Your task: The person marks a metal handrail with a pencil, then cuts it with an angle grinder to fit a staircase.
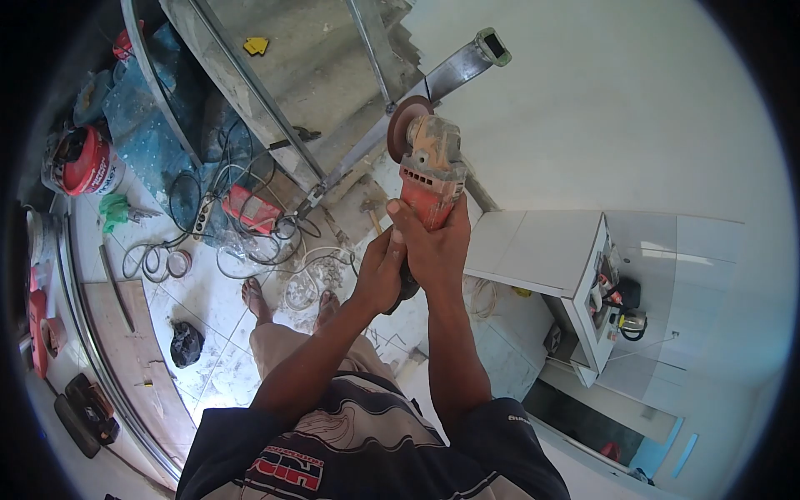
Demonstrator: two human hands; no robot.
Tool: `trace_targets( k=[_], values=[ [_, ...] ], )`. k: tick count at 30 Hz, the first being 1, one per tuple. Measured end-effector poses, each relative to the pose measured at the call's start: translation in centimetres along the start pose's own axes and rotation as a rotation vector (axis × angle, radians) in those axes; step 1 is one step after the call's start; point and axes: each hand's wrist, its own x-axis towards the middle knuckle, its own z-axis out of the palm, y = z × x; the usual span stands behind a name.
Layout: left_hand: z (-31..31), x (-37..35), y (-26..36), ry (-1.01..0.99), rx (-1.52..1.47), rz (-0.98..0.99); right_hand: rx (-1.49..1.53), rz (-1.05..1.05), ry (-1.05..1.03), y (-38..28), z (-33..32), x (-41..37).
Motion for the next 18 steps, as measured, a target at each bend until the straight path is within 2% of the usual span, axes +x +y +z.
trace_targets(
  k=[18],
  values=[
    [-0.1,0.9,1.3,-0.016,0.005,-0.012,-0.001,-0.007,-0.022,-1.6,0.5,1.1]
  ],
)
